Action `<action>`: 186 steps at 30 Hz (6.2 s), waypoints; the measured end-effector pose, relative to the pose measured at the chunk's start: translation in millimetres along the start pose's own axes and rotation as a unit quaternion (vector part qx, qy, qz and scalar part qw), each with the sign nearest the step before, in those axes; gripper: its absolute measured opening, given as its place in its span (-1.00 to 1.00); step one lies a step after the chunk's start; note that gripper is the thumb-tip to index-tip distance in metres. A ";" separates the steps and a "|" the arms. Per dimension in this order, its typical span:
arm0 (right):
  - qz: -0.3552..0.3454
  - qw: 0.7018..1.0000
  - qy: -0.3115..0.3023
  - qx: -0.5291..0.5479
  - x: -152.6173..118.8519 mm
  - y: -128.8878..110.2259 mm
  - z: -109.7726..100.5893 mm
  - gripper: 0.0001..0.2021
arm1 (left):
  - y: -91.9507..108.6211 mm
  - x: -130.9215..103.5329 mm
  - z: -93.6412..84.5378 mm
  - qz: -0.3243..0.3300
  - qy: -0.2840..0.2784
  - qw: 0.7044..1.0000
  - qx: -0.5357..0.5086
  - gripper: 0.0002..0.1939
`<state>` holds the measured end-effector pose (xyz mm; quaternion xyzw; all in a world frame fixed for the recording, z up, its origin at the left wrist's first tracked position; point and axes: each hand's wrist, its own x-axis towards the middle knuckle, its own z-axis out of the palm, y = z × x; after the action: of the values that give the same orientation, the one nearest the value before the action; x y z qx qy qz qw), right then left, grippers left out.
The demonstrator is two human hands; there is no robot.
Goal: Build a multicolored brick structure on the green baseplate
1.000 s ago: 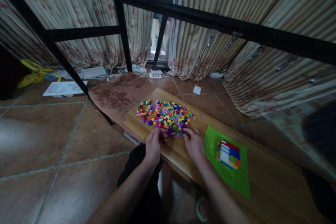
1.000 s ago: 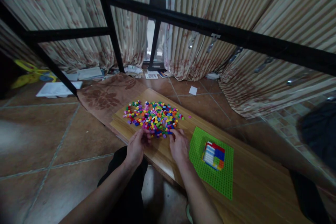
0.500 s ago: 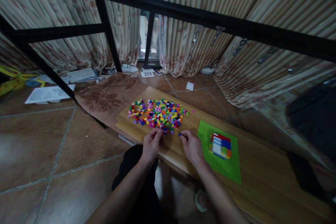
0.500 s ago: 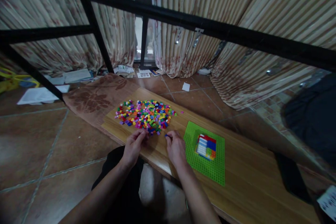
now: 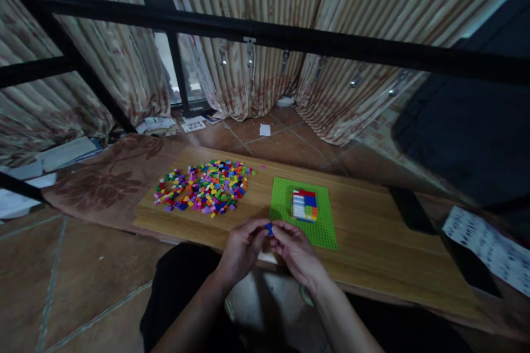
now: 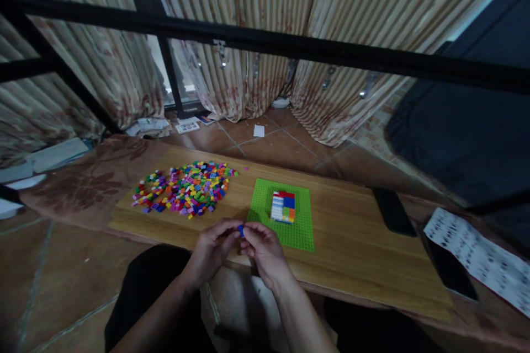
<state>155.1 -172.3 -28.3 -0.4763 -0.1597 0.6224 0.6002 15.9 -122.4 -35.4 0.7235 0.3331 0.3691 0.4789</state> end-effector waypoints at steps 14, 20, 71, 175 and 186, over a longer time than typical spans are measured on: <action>-0.172 0.964 0.193 -0.066 -7.2 -15.9 -81.3 -0.72 | 6.8 34.6 93.1 0.064 -0.003 0.987 0.149 -0.86; -0.225 0.943 0.226 -0.097 7.5 -22.5 -92.8 -0.78 | -4.6 44.5 114.5 0.097 0.048 0.972 0.210 -0.81; -0.213 0.930 0.268 -0.135 27.6 -26.0 -96.3 -0.71 | -17.2 48.2 123.1 0.167 0.099 0.914 0.357 -0.81; -0.347 0.597 -0.061 -0.721 105.2 54.9 91.4 -0.83 | -56.2 -13.4 -47.4 -0.123 0.309 0.894 0.301 -0.67; -0.373 0.569 -0.055 -0.731 104.8 55.8 82.4 -0.82 | -50.7 -11.4 -45.7 -0.137 0.318 0.890 0.296 -0.74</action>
<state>75.5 -60.1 -72.6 -0.6154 -0.7567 0.0398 0.2169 -35.4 -95.3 -73.2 0.6227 0.6573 0.3942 0.1574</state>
